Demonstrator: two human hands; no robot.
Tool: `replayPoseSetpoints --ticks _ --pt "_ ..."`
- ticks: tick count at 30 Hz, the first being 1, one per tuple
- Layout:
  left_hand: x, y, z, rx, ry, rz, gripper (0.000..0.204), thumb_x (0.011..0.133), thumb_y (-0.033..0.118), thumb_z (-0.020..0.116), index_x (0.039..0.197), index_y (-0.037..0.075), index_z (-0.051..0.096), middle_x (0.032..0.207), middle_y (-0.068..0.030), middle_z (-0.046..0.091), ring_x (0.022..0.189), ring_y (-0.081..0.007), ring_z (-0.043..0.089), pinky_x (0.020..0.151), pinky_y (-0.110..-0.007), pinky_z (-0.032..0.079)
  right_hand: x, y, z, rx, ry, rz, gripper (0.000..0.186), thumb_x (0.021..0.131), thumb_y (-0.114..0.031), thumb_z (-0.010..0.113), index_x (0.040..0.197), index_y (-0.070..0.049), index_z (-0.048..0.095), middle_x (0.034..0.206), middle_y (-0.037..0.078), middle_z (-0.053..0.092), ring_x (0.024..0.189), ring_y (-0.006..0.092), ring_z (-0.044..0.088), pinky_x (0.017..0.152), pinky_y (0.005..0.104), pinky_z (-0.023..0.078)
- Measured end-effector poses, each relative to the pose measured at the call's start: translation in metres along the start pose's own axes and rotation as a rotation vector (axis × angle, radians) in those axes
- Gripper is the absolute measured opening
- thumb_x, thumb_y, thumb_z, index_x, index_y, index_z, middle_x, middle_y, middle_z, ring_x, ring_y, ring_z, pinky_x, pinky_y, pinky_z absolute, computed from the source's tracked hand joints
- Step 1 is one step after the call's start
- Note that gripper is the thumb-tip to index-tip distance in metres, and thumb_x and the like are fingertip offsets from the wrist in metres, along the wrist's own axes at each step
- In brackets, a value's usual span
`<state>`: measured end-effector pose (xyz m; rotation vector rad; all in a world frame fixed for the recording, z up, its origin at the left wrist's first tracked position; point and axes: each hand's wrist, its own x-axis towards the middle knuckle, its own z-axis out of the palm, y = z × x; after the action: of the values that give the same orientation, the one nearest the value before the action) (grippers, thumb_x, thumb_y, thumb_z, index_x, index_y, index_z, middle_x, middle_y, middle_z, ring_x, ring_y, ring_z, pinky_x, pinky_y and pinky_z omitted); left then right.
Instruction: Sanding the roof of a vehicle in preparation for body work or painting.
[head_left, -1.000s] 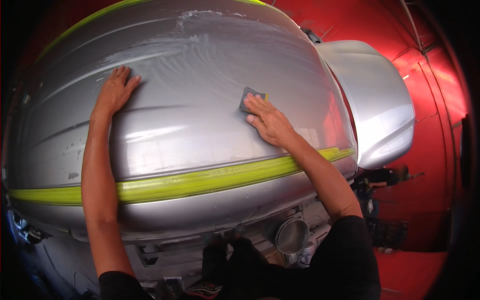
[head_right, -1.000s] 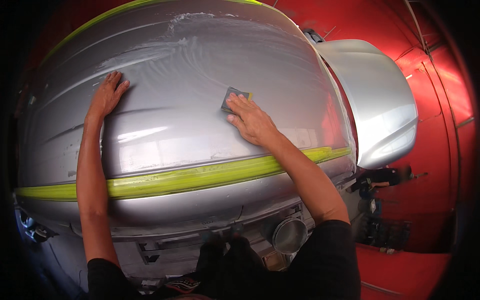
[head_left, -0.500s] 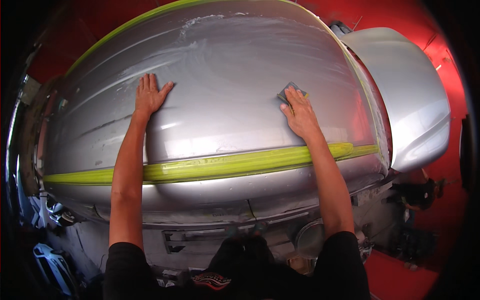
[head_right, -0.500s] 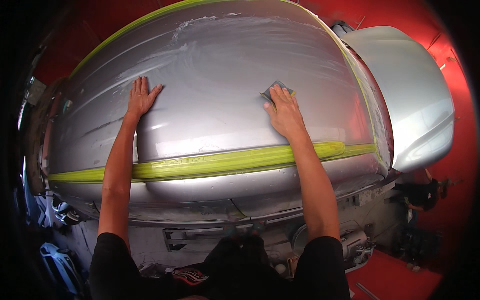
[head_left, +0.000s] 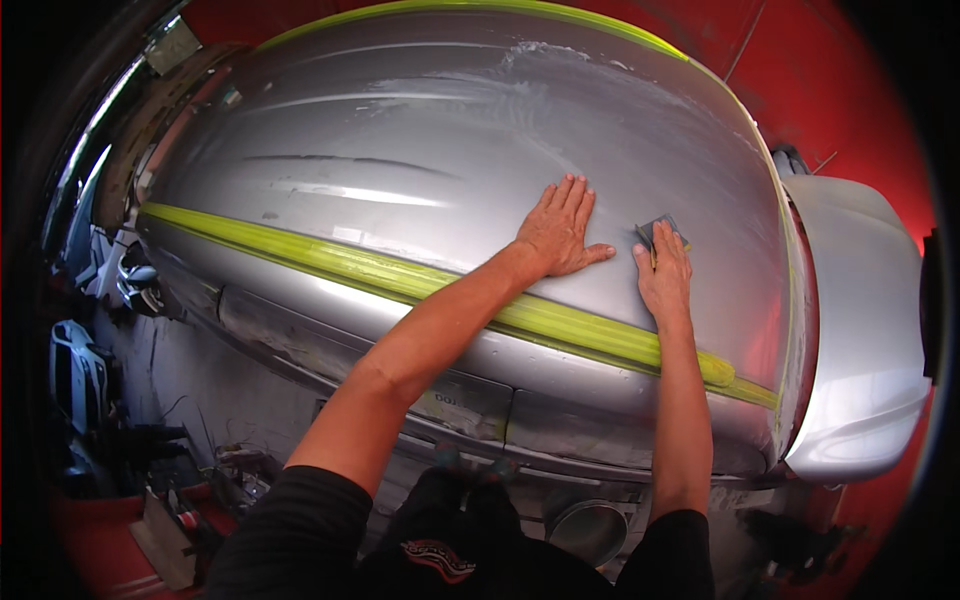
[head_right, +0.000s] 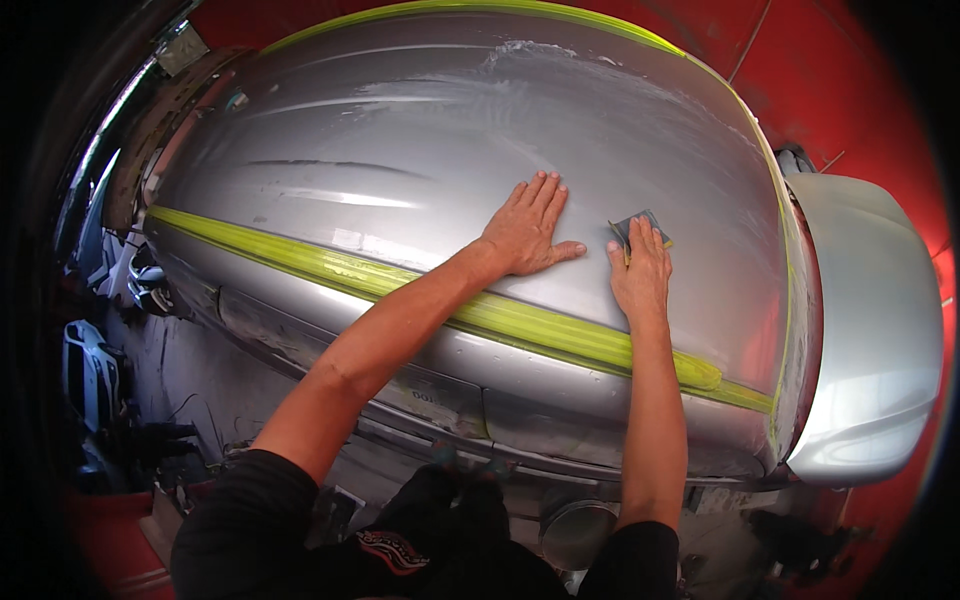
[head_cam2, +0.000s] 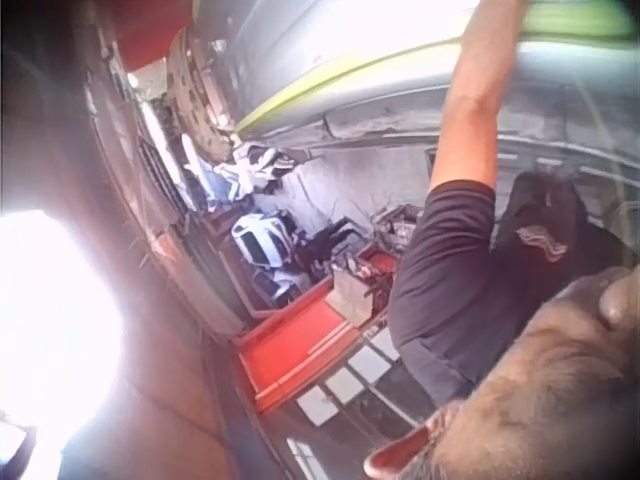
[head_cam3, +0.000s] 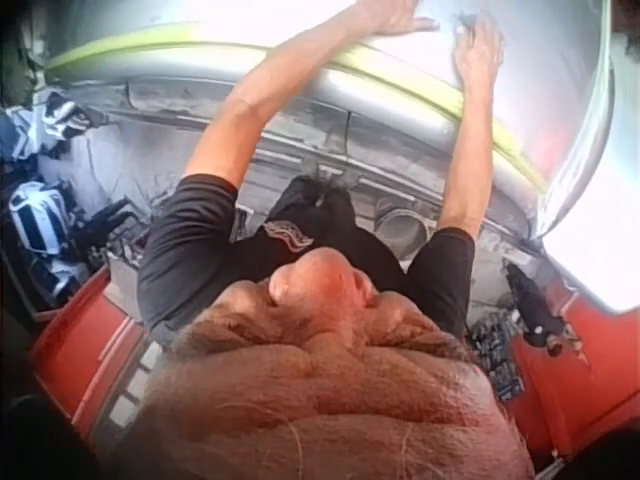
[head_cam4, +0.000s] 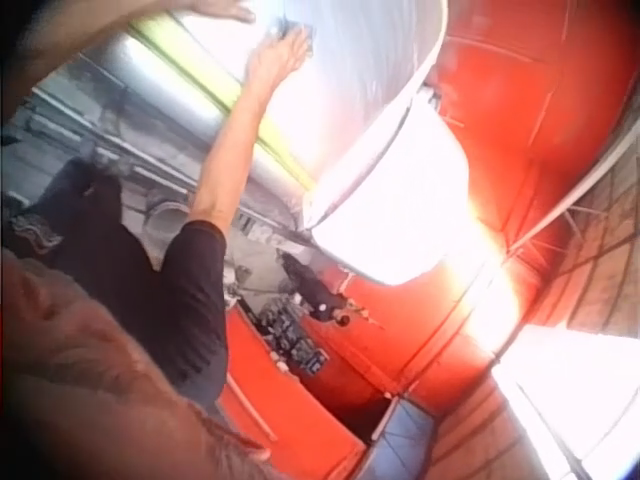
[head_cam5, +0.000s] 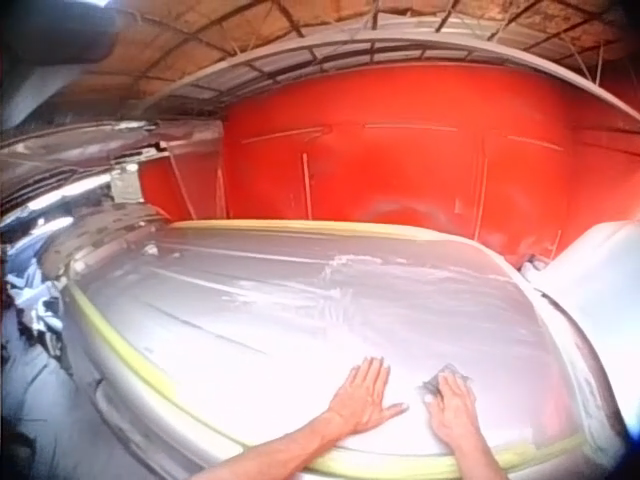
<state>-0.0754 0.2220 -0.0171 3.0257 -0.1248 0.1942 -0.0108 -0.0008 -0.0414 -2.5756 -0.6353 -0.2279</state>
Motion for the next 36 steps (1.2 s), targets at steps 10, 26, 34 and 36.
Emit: replayPoseSetpoints --ticks 10,26,34,36 --pt "-0.102 -0.088 -0.041 -0.073 -0.086 -0.176 0.085 0.106 0.065 0.031 0.156 -0.003 0.034 0.165 -0.0244 0.03 0.155 -0.0396 0.024 0.126 -0.048 0.024 0.0 0.003 0.0 -0.049 0.016 -0.071 0.053 0.107 -0.031 0.051 0.149 0.0 0.05 0.159 0.019 0.044 0.149 0.0388 0.037 0.122 0.0502 0.028" --pt "-0.19 -0.173 -0.07 -0.064 0.278 -0.505 0.059 0.103 0.055 0.049 0.128 0.005 0.068 0.146 -0.0184 0.058 0.139 -0.0374 0.052 0.113 -0.045 0.044 0.0 0.003 0.003 -0.079 0.068 -0.076 0.051 0.102 -0.03 0.057 0.144 -0.001 0.056 0.154 0.019 0.05 0.142 0.0379 0.045 0.118 0.0501 0.034" --pt "-0.192 -0.168 -0.075 -0.064 0.301 -0.436 0.048 0.106 0.046 0.047 0.122 0.009 0.074 0.138 -0.016 0.065 0.132 -0.0409 0.057 0.105 -0.049 0.051 -0.016 -0.005 -0.024 0.14 0.228 -0.028 0.047 0.106 -0.035 0.052 0.138 -0.001 0.059 0.14 0.023 0.061 0.134 0.0417 0.053 0.11 0.0488 0.042" --pt "-0.194 -0.166 -0.076 -0.061 0.323 -0.389 0.048 0.106 0.046 0.048 0.118 0.008 0.074 0.134 -0.0161 0.066 0.128 -0.0414 0.059 0.103 -0.049 0.052 -0.033 -0.004 -0.045 0.348 0.293 0.215 0.049 0.107 -0.039 0.05 0.13 0.004 0.061 0.109 0.025 0.071 0.108 0.0425 0.066 0.097 0.0476 0.05"
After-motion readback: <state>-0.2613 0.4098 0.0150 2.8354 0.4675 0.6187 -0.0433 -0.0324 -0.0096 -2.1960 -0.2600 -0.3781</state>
